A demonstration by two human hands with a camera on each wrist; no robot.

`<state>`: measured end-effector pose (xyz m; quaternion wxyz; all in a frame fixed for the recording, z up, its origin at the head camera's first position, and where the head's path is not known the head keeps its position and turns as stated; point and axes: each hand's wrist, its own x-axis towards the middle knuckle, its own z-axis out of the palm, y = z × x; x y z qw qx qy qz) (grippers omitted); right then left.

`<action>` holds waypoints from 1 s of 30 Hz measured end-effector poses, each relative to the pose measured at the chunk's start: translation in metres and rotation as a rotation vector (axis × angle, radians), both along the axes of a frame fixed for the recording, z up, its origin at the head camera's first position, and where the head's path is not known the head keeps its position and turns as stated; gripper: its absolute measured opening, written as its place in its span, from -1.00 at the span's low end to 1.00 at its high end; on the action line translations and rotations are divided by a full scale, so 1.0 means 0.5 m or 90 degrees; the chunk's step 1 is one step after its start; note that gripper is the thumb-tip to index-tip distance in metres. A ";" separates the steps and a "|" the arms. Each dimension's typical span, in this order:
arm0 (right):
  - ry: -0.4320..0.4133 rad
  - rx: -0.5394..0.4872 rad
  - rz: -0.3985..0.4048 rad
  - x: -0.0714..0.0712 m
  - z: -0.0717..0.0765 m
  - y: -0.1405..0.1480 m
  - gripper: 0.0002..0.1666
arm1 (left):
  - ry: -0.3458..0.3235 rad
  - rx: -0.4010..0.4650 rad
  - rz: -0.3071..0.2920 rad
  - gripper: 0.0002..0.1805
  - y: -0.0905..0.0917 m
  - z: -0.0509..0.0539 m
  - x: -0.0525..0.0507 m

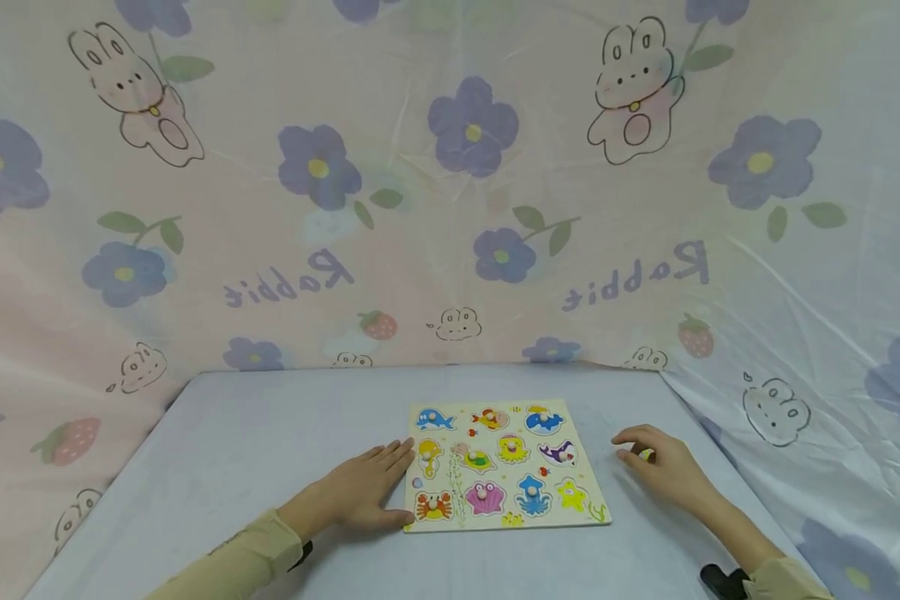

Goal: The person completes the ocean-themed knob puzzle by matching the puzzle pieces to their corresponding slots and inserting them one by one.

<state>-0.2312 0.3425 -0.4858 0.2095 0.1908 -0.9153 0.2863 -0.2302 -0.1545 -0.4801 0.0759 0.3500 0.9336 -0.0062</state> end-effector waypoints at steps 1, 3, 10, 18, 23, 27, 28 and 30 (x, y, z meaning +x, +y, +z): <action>-0.001 0.004 -0.006 -0.002 -0.001 0.012 -0.77 | -0.002 0.000 0.001 0.10 0.000 -0.001 0.000; -0.006 0.016 -0.018 -0.005 -0.001 0.033 -0.78 | -0.003 0.001 0.002 0.10 0.001 -0.001 0.001; -0.067 0.044 -0.065 -0.017 -0.001 0.092 -0.84 | -0.005 0.005 0.003 0.09 0.003 0.004 0.004; -0.145 0.081 -0.077 -0.043 -0.007 0.125 -0.85 | -0.001 0.006 -0.003 0.09 0.002 0.006 0.005; -0.145 0.098 -0.073 -0.056 -0.015 0.135 -0.85 | -0.001 -0.004 0.000 0.10 0.001 0.005 0.005; -0.171 0.092 -0.069 -0.056 -0.011 0.135 -0.85 | 0.003 0.003 -0.002 0.09 0.002 0.005 0.006; -0.180 0.089 -0.070 -0.056 -0.010 0.134 -0.85 | 0.003 0.006 -0.002 0.09 0.002 0.006 0.006; -0.195 0.085 -0.071 -0.054 -0.008 0.132 -0.86 | 0.002 0.013 -0.004 0.09 0.002 0.007 0.007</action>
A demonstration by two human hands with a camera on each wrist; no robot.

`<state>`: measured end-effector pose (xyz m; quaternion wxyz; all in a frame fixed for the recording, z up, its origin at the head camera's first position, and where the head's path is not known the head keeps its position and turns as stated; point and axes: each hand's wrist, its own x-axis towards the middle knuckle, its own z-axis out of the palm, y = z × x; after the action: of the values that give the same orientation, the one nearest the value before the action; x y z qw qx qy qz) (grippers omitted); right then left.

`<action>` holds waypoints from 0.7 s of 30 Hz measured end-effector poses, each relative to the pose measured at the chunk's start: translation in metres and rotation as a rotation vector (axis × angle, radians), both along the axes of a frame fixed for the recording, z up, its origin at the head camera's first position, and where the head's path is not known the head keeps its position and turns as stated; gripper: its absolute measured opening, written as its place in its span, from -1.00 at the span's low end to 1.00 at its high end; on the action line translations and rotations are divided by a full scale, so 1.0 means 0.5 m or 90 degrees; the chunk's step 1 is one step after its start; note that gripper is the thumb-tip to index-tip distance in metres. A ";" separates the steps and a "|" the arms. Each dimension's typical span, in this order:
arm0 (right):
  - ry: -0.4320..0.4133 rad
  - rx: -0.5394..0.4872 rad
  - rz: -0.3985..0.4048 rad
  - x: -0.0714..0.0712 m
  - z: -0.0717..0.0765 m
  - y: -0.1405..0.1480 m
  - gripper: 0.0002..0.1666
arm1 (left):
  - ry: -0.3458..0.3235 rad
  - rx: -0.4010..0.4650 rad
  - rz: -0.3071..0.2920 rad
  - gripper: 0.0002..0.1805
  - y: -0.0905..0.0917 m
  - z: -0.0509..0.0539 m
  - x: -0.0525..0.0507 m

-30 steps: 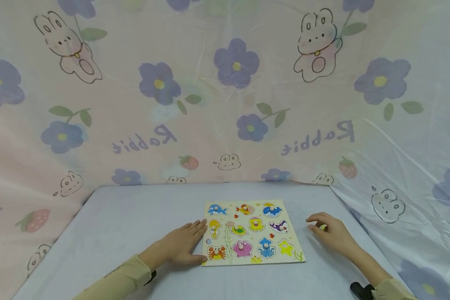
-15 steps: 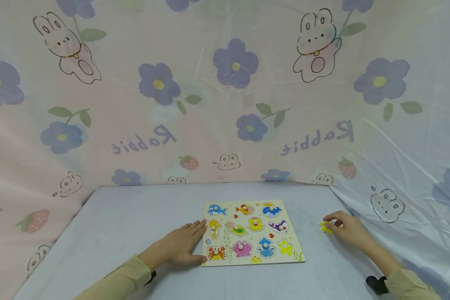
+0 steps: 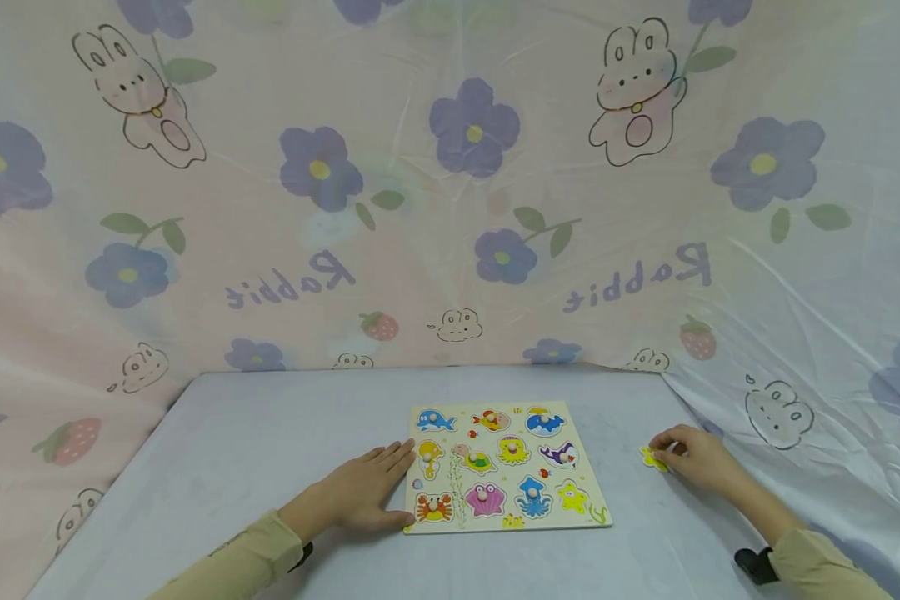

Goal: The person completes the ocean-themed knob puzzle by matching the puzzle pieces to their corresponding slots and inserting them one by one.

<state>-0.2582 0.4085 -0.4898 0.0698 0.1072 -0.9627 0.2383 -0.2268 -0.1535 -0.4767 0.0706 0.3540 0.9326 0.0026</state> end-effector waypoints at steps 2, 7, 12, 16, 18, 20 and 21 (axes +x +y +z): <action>-0.007 0.001 -0.001 0.002 0.001 -0.001 -0.88 | 0.000 0.004 -0.002 0.08 -0.001 0.001 0.001; -0.014 0.005 0.000 0.006 0.003 -0.002 -0.90 | 0.005 0.004 -0.005 0.08 -0.002 -0.002 0.002; -0.048 -0.003 -0.008 0.007 0.006 -0.003 -0.88 | 0.005 -0.004 -0.003 0.09 -0.002 -0.005 -0.001; -0.058 -0.004 -0.011 0.005 0.006 -0.005 -0.86 | 0.007 -0.007 -0.003 0.09 -0.001 -0.004 -0.001; -0.056 -0.004 -0.010 0.004 0.004 -0.005 -0.87 | 0.009 -0.009 -0.004 0.09 -0.001 -0.002 -0.001; -0.052 -0.004 -0.010 0.004 0.003 -0.004 -0.87 | 0.009 -0.008 -0.005 0.09 -0.001 -0.001 0.001; -0.051 -0.004 -0.010 0.004 0.002 -0.004 -0.87 | 0.009 -0.008 -0.005 0.09 -0.001 -0.001 0.001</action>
<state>-0.2564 0.4066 -0.4889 0.0337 0.0901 -0.9649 0.2446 -0.2264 -0.1541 -0.4771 0.0666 0.3574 0.9316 -0.0060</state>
